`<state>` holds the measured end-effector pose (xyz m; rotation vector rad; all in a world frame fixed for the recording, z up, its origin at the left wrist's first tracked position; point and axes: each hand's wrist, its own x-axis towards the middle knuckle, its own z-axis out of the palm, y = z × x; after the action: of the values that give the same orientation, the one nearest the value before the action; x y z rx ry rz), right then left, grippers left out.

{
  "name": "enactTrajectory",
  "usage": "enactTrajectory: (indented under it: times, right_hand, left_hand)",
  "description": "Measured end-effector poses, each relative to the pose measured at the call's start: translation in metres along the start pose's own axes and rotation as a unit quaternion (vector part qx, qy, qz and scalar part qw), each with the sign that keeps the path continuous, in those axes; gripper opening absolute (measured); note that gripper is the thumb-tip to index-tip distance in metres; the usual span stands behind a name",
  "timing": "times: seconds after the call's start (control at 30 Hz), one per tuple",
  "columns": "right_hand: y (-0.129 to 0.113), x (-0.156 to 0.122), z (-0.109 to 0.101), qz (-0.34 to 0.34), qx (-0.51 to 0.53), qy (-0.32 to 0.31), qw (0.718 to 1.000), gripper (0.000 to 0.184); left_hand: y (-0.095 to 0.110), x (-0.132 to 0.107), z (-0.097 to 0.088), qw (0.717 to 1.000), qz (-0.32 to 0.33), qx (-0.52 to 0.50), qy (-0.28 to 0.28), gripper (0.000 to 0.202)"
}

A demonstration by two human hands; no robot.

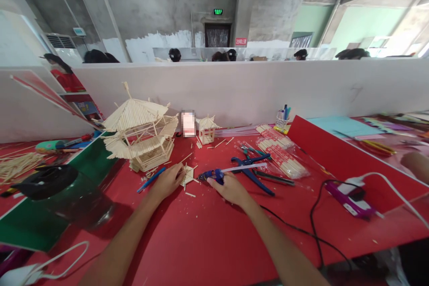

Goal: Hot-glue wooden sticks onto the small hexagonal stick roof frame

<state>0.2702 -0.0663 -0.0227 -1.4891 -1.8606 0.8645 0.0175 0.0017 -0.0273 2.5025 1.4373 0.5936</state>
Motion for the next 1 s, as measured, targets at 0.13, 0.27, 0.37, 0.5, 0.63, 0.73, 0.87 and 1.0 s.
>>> enactTrajectory:
  times: [0.13, 0.27, 0.37, 0.5, 0.63, 0.73, 0.87, 1.0]
  right_hand:
    - [-0.0021, -0.0007, 0.0006, -0.029, -0.059, 0.01, 0.998, 0.046]
    - [-0.0054, -0.0005, 0.0038, -0.051, -0.095, 0.023, 0.994, 0.045]
    - [-0.0071, -0.0008, 0.0041, -0.036, -0.088, 0.016, 0.995, 0.045]
    - [-0.0079, -0.0011, 0.0043, -0.016, -0.068, 0.017, 0.997, 0.044]
    - [-0.0077, -0.0007, 0.0057, -0.013, -0.066, 0.021, 0.997, 0.043]
    - [-0.0066, 0.0002, 0.0064, -0.014, -0.08, 0.021, 0.996, 0.044]
    - [-0.006, 0.0011, 0.0065, -0.03, -0.105, 0.031, 0.994, 0.043]
    - [-0.0069, 0.0007, 0.0065, -0.021, -0.088, 0.033, 0.995, 0.044]
  left_hand:
    - [0.0011, -0.0003, -0.0008, 1.0, 0.005, 0.008, 0.001, 0.021]
    - [0.001, -0.0003, -0.0009, 1.0, 0.004, 0.012, -0.004, 0.02]
    - [0.0, -0.0002, 0.0, 1.0, 0.008, 0.01, -0.001, 0.019]
    - [-0.0007, 0.0, 0.001, 1.0, 0.009, 0.011, 0.0, 0.02]
    - [-0.0005, -0.0003, 0.001, 1.0, 0.01, 0.011, 0.001, 0.02]
    - [-0.0005, -0.0004, 0.0008, 1.0, 0.009, 0.013, 0.003, 0.02]
    - [0.0, -0.0002, -0.0003, 1.0, 0.004, 0.01, -0.001, 0.02]
    - [0.0012, 0.0004, -0.0017, 1.0, 0.001, 0.003, -0.003, 0.019]
